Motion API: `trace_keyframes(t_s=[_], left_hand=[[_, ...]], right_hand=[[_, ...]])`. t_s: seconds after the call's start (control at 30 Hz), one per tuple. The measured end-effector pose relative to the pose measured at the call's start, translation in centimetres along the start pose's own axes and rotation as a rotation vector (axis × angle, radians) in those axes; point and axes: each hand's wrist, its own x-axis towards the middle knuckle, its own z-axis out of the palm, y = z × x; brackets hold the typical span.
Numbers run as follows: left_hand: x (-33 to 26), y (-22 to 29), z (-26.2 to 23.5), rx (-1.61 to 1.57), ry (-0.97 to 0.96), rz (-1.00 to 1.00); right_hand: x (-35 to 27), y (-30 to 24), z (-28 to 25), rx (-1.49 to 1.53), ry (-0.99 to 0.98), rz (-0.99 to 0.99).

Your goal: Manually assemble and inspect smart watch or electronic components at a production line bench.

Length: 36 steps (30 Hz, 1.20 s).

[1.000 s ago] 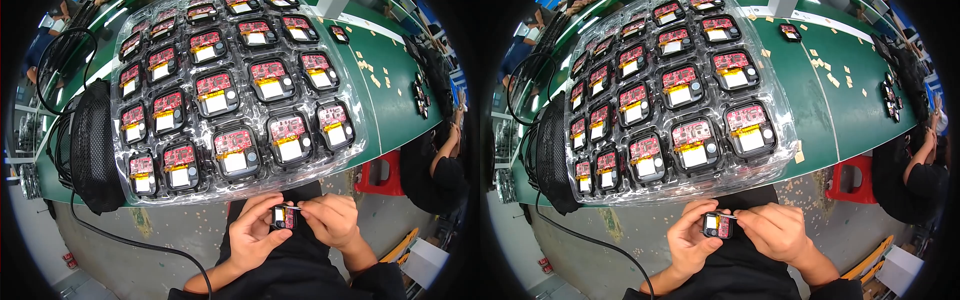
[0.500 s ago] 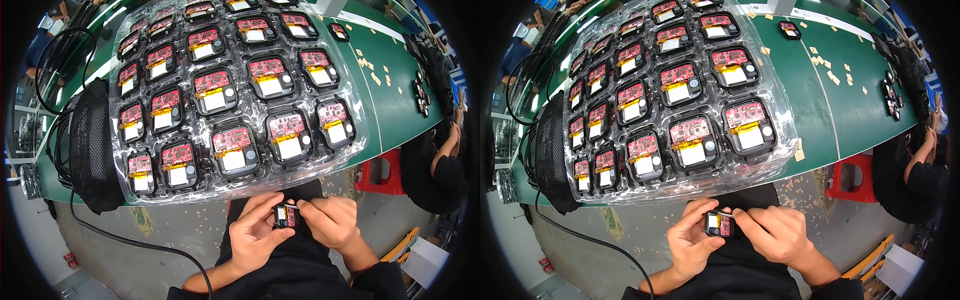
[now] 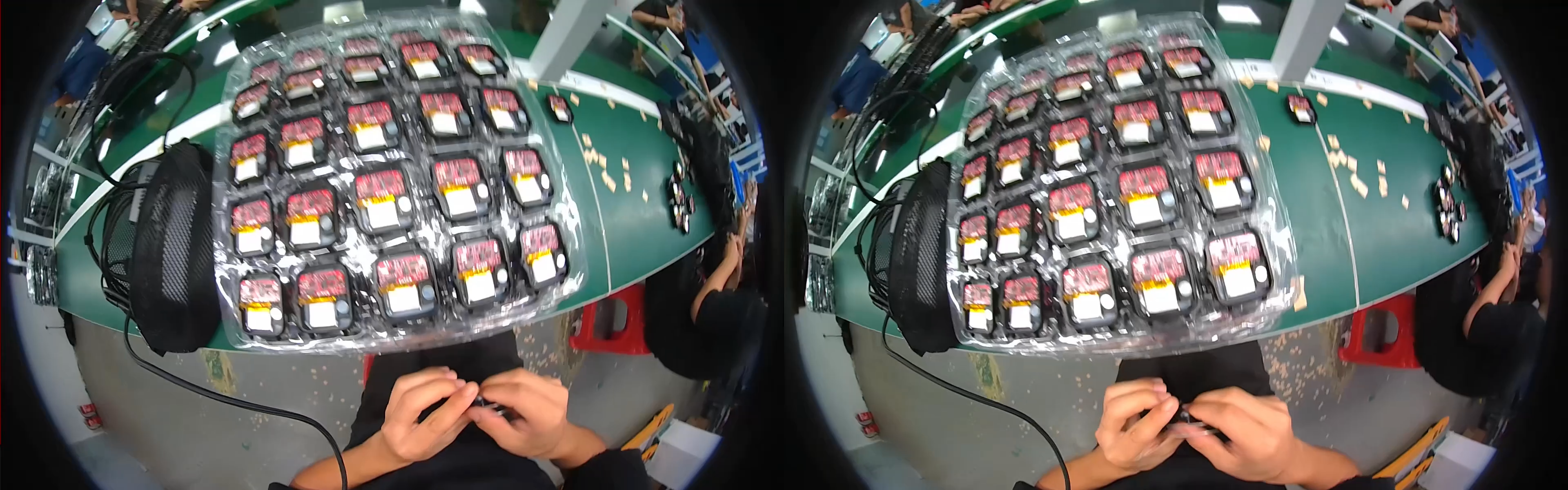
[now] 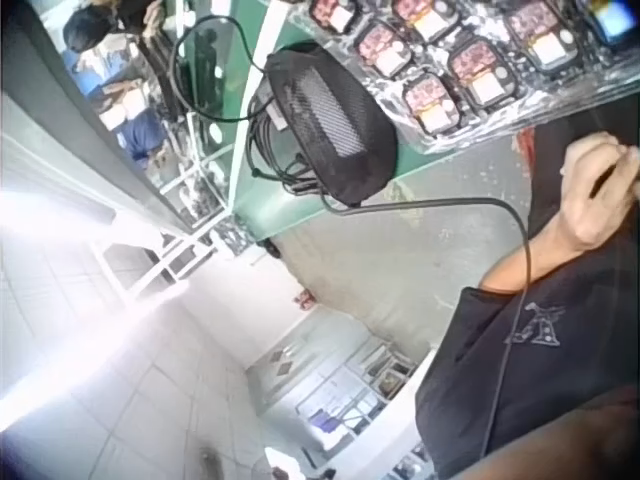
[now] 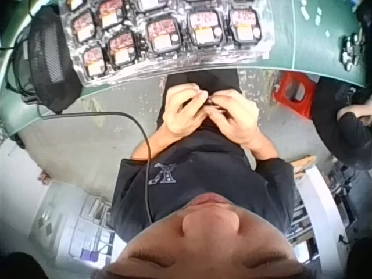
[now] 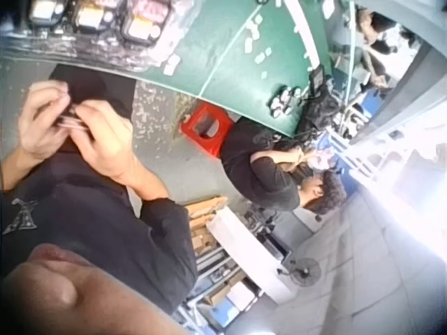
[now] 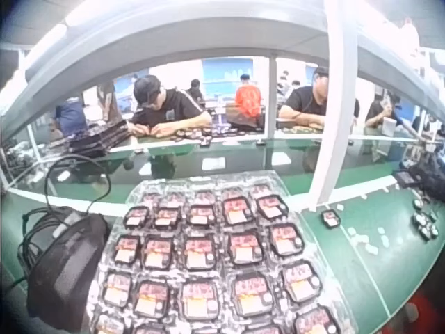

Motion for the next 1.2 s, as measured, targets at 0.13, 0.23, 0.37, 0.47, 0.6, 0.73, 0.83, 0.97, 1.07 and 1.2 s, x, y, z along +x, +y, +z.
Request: trace_keyframes(t_s=[0.13, 0.23, 0.37, 0.47, 0.6, 0.73, 0.83, 0.97, 1.07, 1.2], left_hand=[[0.3, 0.1, -0.5, 0.061, -0.019, 0.124], [0.0, 0.3, -0.6, -0.091, 0.059, 0.119], [-1.8, 1.0, 0.9, -0.304, 0.413, -0.036], [-1.9, 0.3, 0.7, -0.159, 0.186, -0.049], [-2.1, 0.1, 1.4, -0.095, 0.135, -0.115], [-2.7, 0.1, 1.3, -0.11, 0.07, -0.142], [-3.2, 0.2, 1.4, -0.09, 0.05, -0.139], [-3.3, -0.2, 1.3, -0.083, 0.048, -0.162], [-3.3, -0.5, 1.2, -0.085, 0.044, -0.171], [-3.1, -1.0, 1.1, -0.094, 0.049, -0.173]], right_hand=[[-1.1, -0.5, 0.7, -0.021, 0.084, -0.023], [0.0, -1.4, -0.4, -0.007, 0.11, -0.086], [3.7, -3.9, -6.6, -0.287, -0.223, -0.148], [8.8, -3.4, -7.5, -0.476, 0.344, -0.319], [19.4, -0.8, -9.1, -0.537, 0.471, -0.434], [26.5, 1.8, -9.8, -0.567, 0.345, -0.393], [28.8, 2.6, -10.1, -0.763, 0.229, -0.321], [29.5, 2.1, -9.3, -0.775, 0.117, -0.206], [29.7, 1.9, -9.4, -0.774, 0.047, -0.215], [29.4, 2.6, -9.5, -0.792, -0.022, -0.154]])
